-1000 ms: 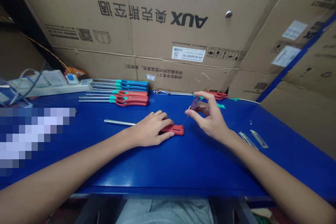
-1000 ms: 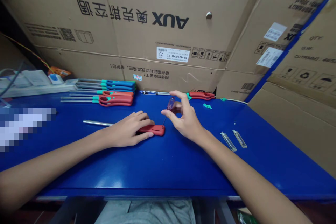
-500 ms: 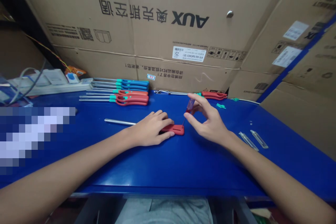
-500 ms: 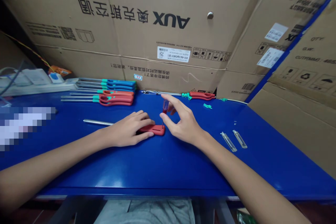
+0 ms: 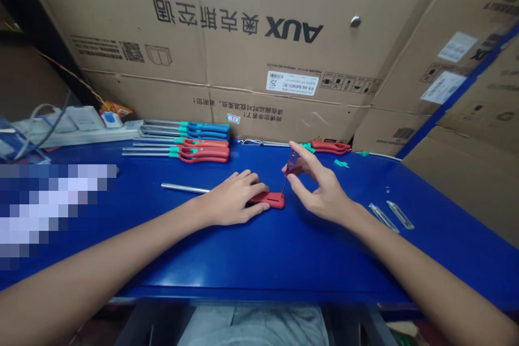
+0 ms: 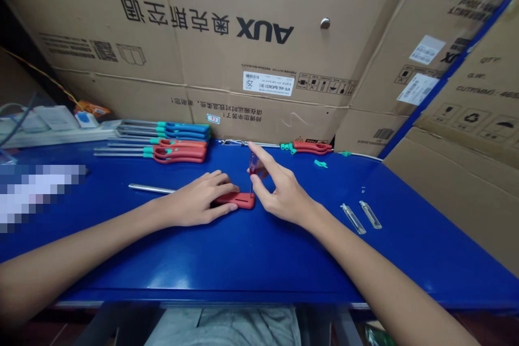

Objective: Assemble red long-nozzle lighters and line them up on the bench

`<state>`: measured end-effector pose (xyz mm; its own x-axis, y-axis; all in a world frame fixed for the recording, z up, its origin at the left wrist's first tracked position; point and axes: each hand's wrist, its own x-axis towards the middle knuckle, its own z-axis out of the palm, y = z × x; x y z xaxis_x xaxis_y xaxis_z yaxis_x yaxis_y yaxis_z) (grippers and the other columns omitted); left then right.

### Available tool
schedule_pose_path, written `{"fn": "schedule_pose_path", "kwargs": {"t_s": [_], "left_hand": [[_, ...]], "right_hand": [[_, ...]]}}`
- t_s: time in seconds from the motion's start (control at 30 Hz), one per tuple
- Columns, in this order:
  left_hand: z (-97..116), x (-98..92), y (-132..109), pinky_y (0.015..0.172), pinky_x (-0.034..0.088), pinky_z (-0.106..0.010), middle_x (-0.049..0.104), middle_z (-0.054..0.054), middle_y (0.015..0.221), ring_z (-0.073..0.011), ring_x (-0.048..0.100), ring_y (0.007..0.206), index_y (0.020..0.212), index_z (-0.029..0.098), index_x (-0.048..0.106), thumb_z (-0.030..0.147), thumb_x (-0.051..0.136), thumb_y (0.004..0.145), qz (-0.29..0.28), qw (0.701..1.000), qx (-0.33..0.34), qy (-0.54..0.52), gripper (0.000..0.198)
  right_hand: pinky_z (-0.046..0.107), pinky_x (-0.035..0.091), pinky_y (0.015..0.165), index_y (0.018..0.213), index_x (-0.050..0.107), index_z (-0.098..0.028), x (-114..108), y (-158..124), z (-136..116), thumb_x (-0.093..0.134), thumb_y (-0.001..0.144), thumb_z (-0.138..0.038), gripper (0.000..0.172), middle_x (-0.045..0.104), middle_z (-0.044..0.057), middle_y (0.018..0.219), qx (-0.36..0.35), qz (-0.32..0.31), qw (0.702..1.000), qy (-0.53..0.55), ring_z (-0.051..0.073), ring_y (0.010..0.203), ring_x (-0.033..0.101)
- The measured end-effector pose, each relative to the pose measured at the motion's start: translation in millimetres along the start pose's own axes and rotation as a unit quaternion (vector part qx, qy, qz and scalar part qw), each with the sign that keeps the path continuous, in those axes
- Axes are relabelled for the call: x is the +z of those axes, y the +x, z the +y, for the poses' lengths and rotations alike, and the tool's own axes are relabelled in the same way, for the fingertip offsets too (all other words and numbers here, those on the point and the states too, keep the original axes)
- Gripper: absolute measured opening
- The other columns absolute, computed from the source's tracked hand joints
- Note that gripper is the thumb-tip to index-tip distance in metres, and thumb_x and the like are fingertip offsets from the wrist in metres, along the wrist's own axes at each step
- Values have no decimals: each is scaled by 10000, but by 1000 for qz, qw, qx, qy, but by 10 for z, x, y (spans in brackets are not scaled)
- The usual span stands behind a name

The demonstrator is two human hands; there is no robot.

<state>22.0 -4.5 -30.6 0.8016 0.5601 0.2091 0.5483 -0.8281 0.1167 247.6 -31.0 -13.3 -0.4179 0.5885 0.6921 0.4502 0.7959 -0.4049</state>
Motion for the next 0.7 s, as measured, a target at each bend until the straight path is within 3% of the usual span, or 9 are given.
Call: {"fn": "schedule_pose_path", "kwargs": {"t_s": [0.13, 0.33, 0.53, 0.7], "left_hand": [[1, -4, -1, 806, 403, -385, 574, -91, 1008, -246, 503, 927, 1092, 173, 615, 465, 433, 949, -2, 1000, 3, 7, 372], [-6, -2, 1, 815, 402, -385, 571, -93, 1030, -242, 503, 936, 1116, 176, 611, 465, 432, 951, -1, 1000, 3, 1, 377], [1, 0, 8, 819, 408, -398, 570, -94, 1023, -251, 502, 945, 1117, 170, 610, 468, 440, 945, -5, 1000, -2, 5, 384], [0, -2, 6, 830, 412, -394, 570, -90, 1037, -247, 510, 957, 1140, 179, 606, 458, 450, 944, -5, 1000, -2, -2, 375]], "right_hand": [[365, 550, 819, 1461, 329, -318, 3, -3, 11, 587, 894, -218, 631, 617, 39, 986, -12, 29, 999, -30, 169, 813, 608], [367, 555, 818, 1493, 280, -292, -13, 5, -15, 516, 904, -161, 648, 622, 70, 1060, -22, 8, 999, -22, 202, 959, 617], [372, 562, 816, 1472, 309, -311, 13, -10, 16, 578, 895, -213, 645, 622, 44, 987, -21, 40, 997, -56, 178, 830, 616], [388, 565, 815, 1476, 298, -295, 5, -18, 69, 530, 896, -181, 635, 617, 78, 1119, -12, 39, 998, -57, 203, 918, 628]]}}
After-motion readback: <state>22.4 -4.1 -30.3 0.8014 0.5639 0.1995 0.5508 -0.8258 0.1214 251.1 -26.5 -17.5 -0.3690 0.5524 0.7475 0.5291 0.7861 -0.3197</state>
